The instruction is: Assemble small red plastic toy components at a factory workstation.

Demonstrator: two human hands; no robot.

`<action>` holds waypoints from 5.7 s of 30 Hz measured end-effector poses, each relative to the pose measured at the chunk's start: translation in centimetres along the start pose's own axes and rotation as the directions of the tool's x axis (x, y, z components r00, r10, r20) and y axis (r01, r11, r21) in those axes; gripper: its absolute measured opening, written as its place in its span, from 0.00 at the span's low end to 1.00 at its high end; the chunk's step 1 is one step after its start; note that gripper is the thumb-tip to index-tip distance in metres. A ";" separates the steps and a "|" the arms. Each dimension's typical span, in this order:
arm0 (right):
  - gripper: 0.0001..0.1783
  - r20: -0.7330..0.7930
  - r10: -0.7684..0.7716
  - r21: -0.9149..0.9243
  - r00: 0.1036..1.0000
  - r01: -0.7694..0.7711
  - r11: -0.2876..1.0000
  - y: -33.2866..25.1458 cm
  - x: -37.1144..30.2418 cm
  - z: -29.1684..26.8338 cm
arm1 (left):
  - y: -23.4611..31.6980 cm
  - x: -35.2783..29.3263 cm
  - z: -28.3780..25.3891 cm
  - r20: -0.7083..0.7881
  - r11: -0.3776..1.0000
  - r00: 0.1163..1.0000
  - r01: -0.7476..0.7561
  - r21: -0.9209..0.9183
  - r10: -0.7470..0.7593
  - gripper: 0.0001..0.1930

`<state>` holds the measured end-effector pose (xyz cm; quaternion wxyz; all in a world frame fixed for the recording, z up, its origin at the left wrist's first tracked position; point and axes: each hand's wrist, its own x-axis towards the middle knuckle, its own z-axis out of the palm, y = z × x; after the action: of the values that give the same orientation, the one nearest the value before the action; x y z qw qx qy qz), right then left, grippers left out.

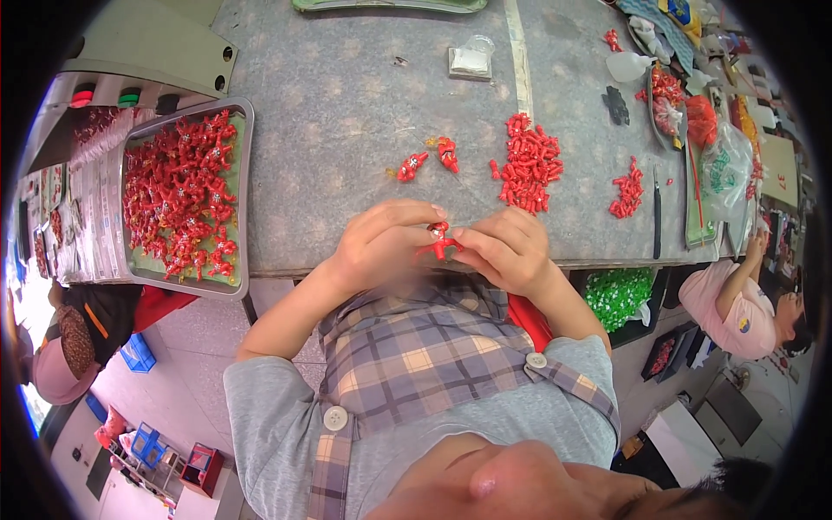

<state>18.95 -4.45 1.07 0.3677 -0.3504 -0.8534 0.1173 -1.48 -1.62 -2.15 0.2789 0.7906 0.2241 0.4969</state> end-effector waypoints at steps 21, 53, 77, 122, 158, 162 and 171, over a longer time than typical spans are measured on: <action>0.12 0.033 0.323 0.312 0.946 -0.317 0.895 -0.8 0.3 0.1 | 1.6 0.3 1.2 -0.027 0.934 0.940 0.333 -0.128 -0.339 0.16; 0.13 0.087 0.529 0.432 0.844 -0.511 0.743 -0.4 0.0 0.0 | 2.0 1.4 0.1 0.095 0.848 0.861 0.508 -0.148 -0.499 0.11; 0.11 0.016 0.294 -0.121 0.956 -0.290 0.949 2.6 3.3 0.1 | -1.9 -14.2 -31.1 -0.748 0.227 0.452 0.892 0.392 -0.486 0.20; 0.05 0.236 0.787 0.601 0.569 -0.723 0.342 6.1 3.2 -5.0 | 0.3 3.2 1.6 0.442 -0.066 0.438 0.648 -0.758 -0.783 0.10; 0.04 0.086 0.337 -0.119 0.938 -0.326 0.938 8.1 9.6 -4.4 | 0.2 2.5 1.0 0.518 -0.266 0.412 0.529 -0.806 -0.750 0.10; 0.05 0.115 0.267 -0.315 0.957 -0.220 0.923 11.9 11.6 -4.1 | 0.2 2.6 0.6 0.490 -0.198 0.405 0.579 -0.791 -0.772 0.14; 0.07 0.244 0.338 -0.492 0.909 -0.184 0.851 13.6 12.8 -3.0 | -0.4 2.1 0.0 0.435 -0.144 0.472 0.534 -0.833 -0.767 0.15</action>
<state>21.83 14.04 3.92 0.1107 -0.5175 -0.8483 0.0176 -0.68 -0.05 -1.04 0.8535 0.1894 0.2910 0.3886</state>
